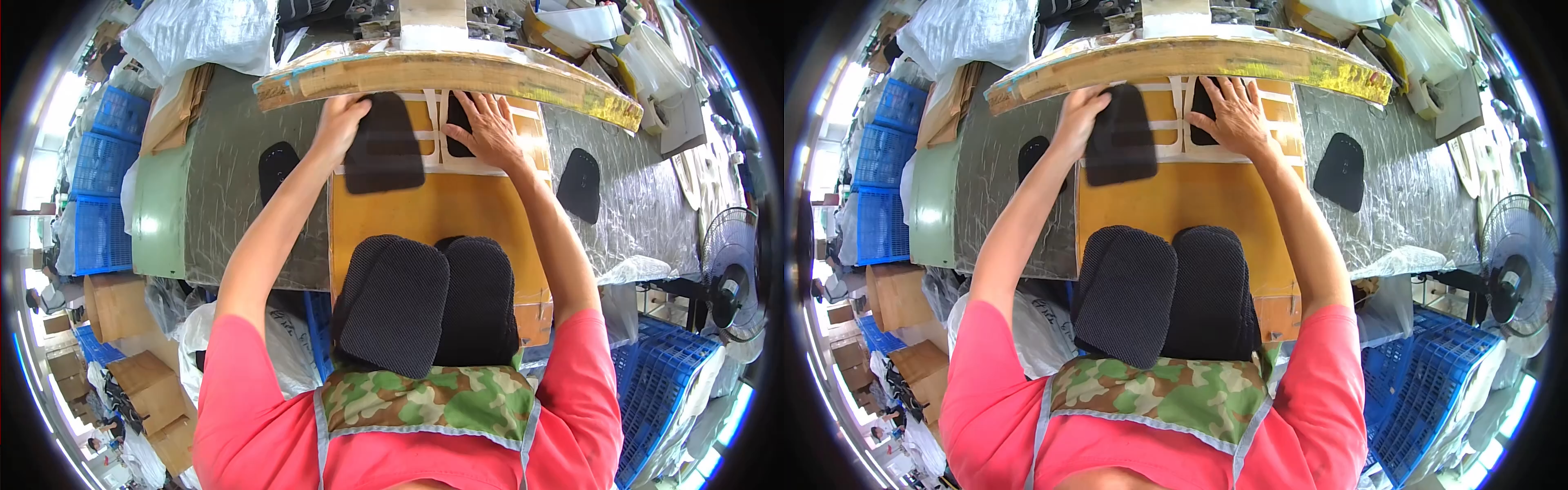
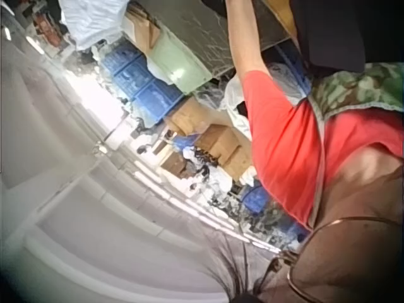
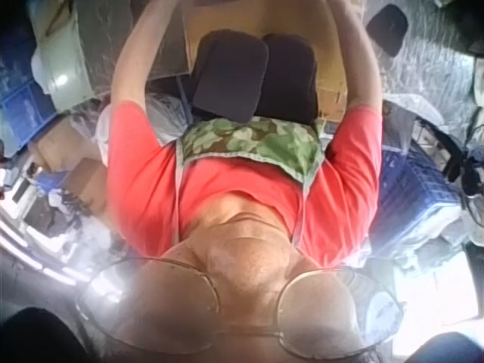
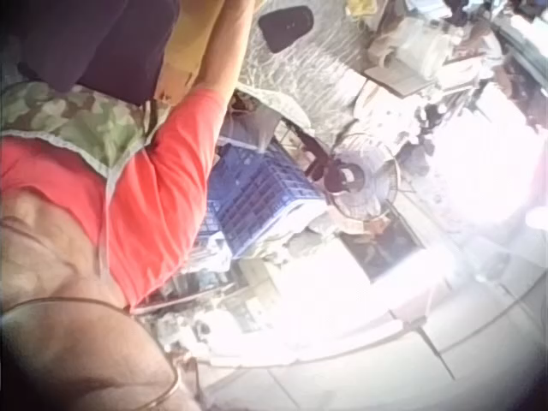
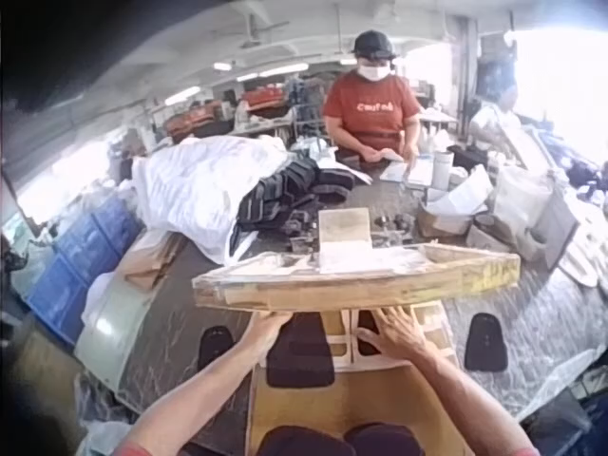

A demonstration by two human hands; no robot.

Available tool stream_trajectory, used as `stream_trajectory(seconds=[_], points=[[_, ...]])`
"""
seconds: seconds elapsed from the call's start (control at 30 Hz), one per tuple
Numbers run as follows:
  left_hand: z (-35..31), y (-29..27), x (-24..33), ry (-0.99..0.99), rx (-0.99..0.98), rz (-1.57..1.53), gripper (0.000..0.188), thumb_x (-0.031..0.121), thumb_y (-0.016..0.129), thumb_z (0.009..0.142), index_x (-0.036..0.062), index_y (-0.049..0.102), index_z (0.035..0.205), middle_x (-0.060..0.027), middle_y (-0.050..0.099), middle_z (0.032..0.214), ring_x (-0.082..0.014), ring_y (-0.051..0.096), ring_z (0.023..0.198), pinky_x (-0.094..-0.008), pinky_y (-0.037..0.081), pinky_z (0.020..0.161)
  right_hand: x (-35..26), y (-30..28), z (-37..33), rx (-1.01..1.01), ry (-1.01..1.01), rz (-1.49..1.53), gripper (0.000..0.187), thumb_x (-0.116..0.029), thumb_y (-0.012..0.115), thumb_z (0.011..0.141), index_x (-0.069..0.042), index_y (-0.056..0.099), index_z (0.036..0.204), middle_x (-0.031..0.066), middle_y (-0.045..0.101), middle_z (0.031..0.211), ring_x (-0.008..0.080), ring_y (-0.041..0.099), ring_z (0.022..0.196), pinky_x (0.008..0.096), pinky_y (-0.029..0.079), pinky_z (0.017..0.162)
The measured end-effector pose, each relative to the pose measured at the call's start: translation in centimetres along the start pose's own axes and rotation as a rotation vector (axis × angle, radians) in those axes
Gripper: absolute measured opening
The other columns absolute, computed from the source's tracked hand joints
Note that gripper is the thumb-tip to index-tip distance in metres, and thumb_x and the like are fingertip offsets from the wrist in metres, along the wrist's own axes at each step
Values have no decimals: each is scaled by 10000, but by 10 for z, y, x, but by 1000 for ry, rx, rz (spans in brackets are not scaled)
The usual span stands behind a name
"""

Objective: Screen printing white patterns or logos onto black shoe sole inserts using a manual silk-screening frame and squeegee.

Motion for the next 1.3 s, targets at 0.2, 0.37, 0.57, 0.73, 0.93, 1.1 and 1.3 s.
stream_trajectory(seconds=[0.2, 0.37, 0.57, 0.73, 0.93, 1.1, 1.3], points=[[55, 0, -24, 206, 116, 943, 335, 162, 528, 911, 8, 532, 1209, -200, 578, 1222, -334, 537, 1128, -387, 416, 955, -7, -9, 12, 61, 0, 131, 591, -528, 444, 943, -121, 473, 1370, 118, 468, 1371, 282, 368, 1317, 448, 224, 1100], [38, 37, -31, 275, -142, 1184, 415, 301, 469, 947, 37, 503, 1266, -202, 521, 1293, -360, 462, 1216, -460, 348, 1018, 5, -9, 7, 122, 45, 167, 386, -354, 547, 934, -119, 601, 1236, 106, 584, 1239, 290, 490, 1186, 409, 309, 1032], [14, 43, -35, 477, -98, 1390, 548, 380, 455, 957, 66, 401, 1403, -152, 407, 1421, -324, 321, 1343, -459, 231, 1107, 3, -8, 9, 174, 4, 149, 396, -354, 567, 917, -97, 603, 1217, 118, 585, 1234, 297, 494, 1188, 427, 317, 1023], [17, 40, -36, 517, -152, 1378, 549, 398, 442, 959, 72, 416, 1401, -147, 416, 1420, -307, 303, 1360, -472, 201, 1127, 2, -7, 9, 180, -10, 134, 402, -355, 567, 916, -103, 597, 1228, 118, 584, 1236, 297, 503, 1178, 424, 320, 1022], [15, 55, -38, 463, -352, 1308, 605, 436, 364, 988, 45, 324, 1448, -162, 321, 1490, -320, 287, 1376, -464, 176, 1147, -1, -11, 9, 183, -2, 161, 414, -373, 566, 914, -116, 595, 1237, 119, 574, 1251, 300, 484, 1204, 430, 304, 1036], [-4, 76, -44, 316, -306, 1406, 709, 481, 345, 983, -6, 200, 1477, -224, 149, 1541, -340, 89, 1447, -498, 85, 1170, 1, -10, 5, 99, -45, 79, 649, -525, 579, 866, -89, 494, 1339, 132, 476, 1354, 313, 415, 1274, 453, 267, 1067], [-3, 62, -39, 466, -374, 1392, 692, 475, 379, 975, 3, 247, 1464, -205, 197, 1530, -347, 153, 1426, -485, 122, 1165, -7, -12, 2, -2, -48, 57, 767, -593, 562, 846, -120, 390, 1425, 163, 408, 1410, 330, 349, 1329, 479, 184, 1116]])
Point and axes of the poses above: each hand's wrist, its own z-axis towards the middle knuckle, its own y-axis out of the palm, x = y × z, the point moved 5 cm from there along z, towards the middle knuckle
